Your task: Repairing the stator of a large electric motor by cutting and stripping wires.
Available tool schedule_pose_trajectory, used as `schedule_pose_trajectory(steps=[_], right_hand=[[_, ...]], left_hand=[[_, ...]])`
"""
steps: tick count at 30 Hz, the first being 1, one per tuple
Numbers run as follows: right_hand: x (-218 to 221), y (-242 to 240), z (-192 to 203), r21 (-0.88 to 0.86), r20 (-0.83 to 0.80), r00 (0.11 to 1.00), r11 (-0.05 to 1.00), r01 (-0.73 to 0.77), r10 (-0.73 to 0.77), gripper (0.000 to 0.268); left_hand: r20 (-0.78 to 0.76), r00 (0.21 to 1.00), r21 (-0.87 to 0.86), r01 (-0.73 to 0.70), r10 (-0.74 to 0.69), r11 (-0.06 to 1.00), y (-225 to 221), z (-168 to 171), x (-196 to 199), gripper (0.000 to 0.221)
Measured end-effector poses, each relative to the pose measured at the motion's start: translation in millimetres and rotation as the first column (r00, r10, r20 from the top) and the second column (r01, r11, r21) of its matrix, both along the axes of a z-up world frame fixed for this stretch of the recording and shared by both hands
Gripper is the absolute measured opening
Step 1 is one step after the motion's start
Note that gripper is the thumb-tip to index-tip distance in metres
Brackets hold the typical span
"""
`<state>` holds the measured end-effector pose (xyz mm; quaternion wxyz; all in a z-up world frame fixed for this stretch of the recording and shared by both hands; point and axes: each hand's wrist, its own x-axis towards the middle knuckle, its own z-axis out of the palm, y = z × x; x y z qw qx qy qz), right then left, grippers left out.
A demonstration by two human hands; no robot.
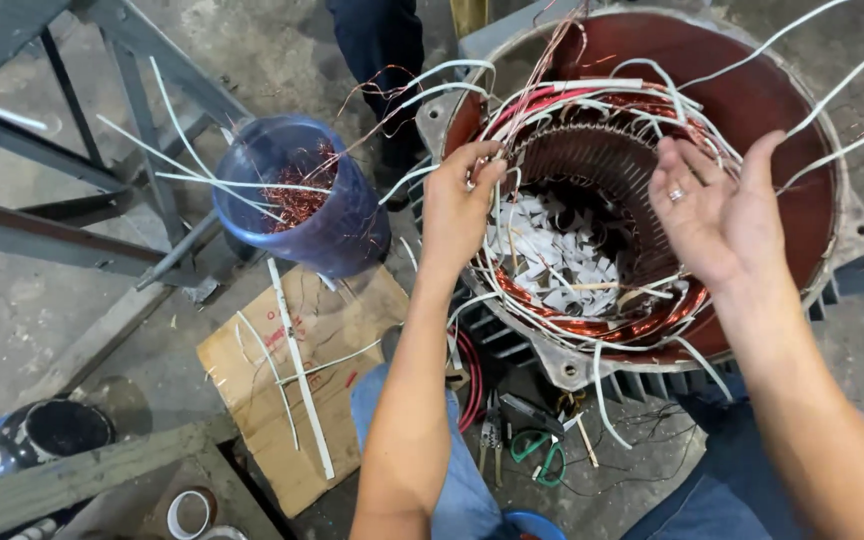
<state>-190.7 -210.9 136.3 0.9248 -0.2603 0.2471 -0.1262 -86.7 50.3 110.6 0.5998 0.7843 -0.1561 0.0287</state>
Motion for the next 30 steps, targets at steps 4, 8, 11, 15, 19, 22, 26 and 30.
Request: schedule_pose_trajectory(steps=[4, 8, 11, 15, 19, 22, 26, 30], right_hand=[[2, 15, 14, -0.135, 0.004, 0.999, 0.990, -0.048, 0.049, 0.078], [14, -26, -20, -0.438, -0.183, 0.978, 0.899, 0.012, -0.103, 0.058], [21, -64, -27, -0.621, -0.261, 0.929, 0.783, 0.046, -0.261, 0.060], [13, -96, -17, -0.567, -0.162, 0.958, 0.817, 0.107, -0.238, 0.047], [-1, -131, -18, -0.573, 0.031, 0.946, 0.769, 0.281, -0.323, 0.039], [-7, -134, -5, -0.582, -0.043, 0.953, 0.783, 0.221, -0.301, 0.036], [-12, -125, 9, -0.670, -0.069, 0.967, 0.729, 0.139, -0.247, 0.019], [-11, -129, -3, -0.729, -0.055, 0.965, 0.671, 0.136, -0.255, 0.021]], left_hand=[[-0.003, 1.000, -0.006, -0.008, 0.008, 1.000, -1, -6, 7, 0.019], [-0.066, 0.994, 0.133, -0.083, 0.093, 0.988, 0, -5, 9, 0.023], [-0.109, 0.984, 0.203, -0.114, 0.138, 0.972, -2, 3, 14, 0.025], [-0.034, 0.992, 0.036, -0.121, 0.122, 0.992, -1, 10, 14, 0.019], [0.050, 0.987, -0.044, -0.148, 0.150, 0.988, 6, 16, 16, 0.017], [0.049, 0.990, -0.083, -0.128, 0.133, 0.988, 12, 28, 7, 0.016], [-0.040, 0.998, -0.008, -0.049, 0.049, 0.999, 6, 18, 8, 0.016], [0.003, 0.997, 0.164, -0.071, 0.071, 0.984, -4, 16, 6, 0.020]])
